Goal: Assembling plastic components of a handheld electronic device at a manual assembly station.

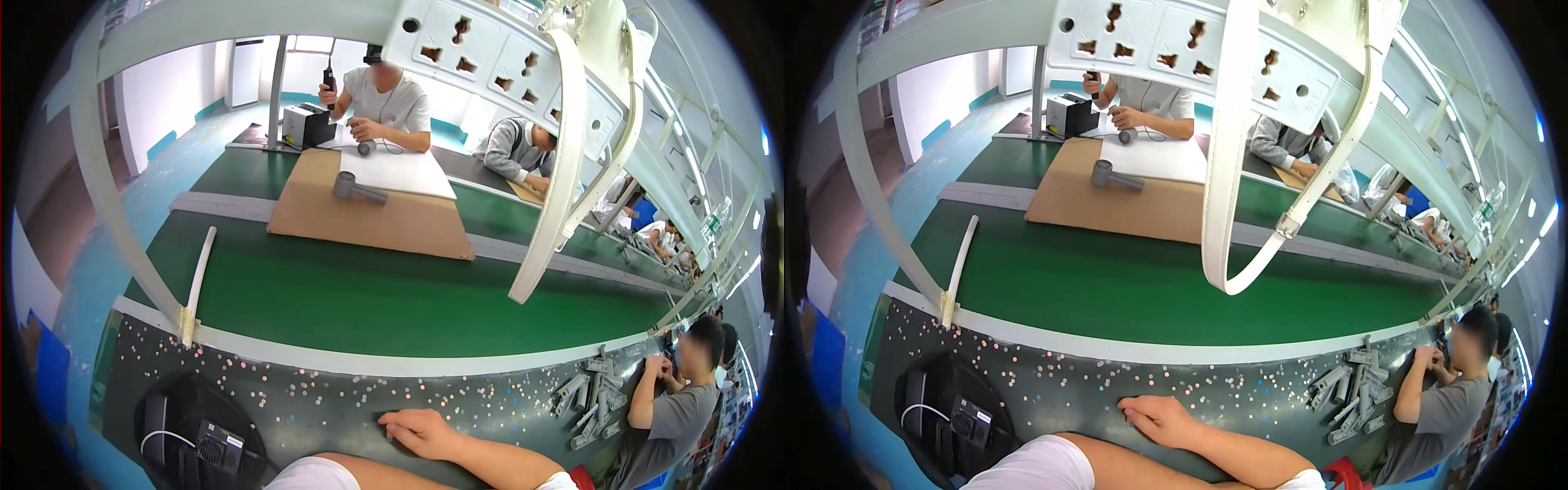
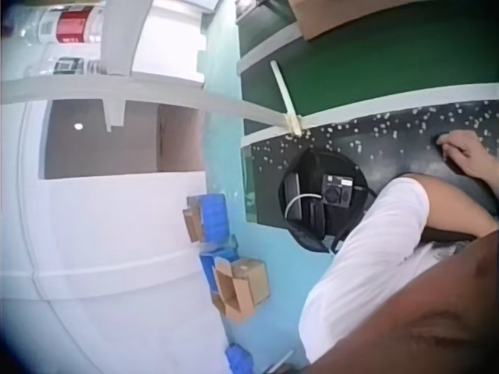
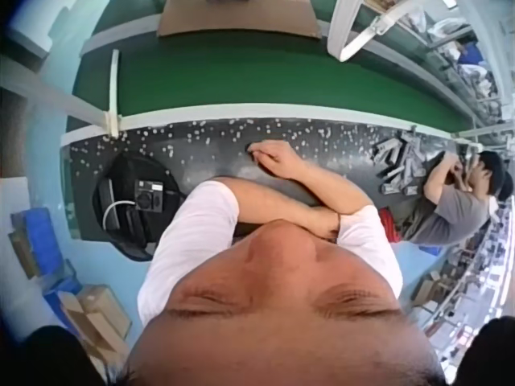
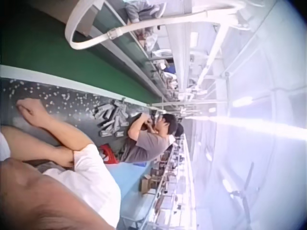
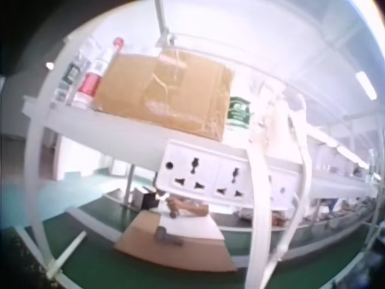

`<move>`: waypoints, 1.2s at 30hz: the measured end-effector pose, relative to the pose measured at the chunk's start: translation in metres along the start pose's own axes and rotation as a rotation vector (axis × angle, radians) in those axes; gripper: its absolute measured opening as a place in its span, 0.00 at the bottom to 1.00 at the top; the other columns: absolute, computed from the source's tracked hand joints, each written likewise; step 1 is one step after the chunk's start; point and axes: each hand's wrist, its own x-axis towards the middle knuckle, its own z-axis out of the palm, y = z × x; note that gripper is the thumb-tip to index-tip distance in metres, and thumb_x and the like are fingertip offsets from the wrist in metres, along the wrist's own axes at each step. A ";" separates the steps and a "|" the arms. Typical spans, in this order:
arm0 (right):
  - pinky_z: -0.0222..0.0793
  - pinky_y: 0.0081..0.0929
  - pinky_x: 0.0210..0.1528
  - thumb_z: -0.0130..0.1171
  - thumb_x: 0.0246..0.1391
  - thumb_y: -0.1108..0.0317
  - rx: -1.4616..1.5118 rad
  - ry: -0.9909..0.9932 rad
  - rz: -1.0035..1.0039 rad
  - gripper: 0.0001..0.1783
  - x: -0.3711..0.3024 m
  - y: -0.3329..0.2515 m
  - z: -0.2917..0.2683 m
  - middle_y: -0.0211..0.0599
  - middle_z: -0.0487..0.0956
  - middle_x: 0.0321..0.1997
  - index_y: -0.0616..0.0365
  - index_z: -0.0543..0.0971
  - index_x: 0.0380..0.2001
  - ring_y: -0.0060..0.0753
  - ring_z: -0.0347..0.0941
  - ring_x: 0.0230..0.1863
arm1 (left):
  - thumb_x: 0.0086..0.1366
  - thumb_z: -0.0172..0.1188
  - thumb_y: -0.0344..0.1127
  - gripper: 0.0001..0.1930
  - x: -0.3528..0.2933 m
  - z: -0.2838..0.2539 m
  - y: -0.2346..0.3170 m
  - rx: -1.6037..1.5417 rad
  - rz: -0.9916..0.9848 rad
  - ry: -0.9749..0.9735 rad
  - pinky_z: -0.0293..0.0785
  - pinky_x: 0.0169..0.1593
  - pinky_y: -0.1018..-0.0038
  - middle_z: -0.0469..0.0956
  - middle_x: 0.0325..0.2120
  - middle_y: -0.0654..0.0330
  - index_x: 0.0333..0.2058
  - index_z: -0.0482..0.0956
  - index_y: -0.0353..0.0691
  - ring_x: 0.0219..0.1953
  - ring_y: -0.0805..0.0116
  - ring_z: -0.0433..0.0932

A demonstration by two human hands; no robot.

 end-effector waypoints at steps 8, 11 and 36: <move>0.73 0.29 0.34 0.56 0.57 0.72 -0.014 -0.089 0.018 0.09 -0.001 0.009 -0.002 0.38 0.79 0.29 0.59 0.79 0.41 0.39 0.77 0.31 | 0.57 0.59 0.39 0.18 0.003 -0.010 0.011 -0.016 -0.183 -0.092 0.71 0.52 0.60 0.78 0.44 0.48 0.45 0.79 0.40 0.47 0.52 0.77; 0.73 0.32 0.33 0.54 0.57 0.71 0.049 -0.098 -0.027 0.10 -0.002 0.011 -0.004 0.37 0.78 0.29 0.57 0.78 0.42 0.41 0.76 0.30 | 0.58 0.58 0.39 0.14 0.002 -0.004 0.000 0.025 -0.170 -0.099 0.75 0.45 0.59 0.80 0.37 0.47 0.40 0.81 0.38 0.39 0.50 0.79; 0.72 0.34 0.33 0.53 0.55 0.73 0.100 -0.122 -0.028 0.10 -0.002 0.011 -0.007 0.38 0.77 0.29 0.58 0.77 0.42 0.43 0.75 0.31 | 0.59 0.55 0.41 0.13 0.000 0.009 -0.015 0.035 -0.166 -0.091 0.75 0.33 0.59 0.80 0.25 0.48 0.28 0.81 0.37 0.27 0.49 0.79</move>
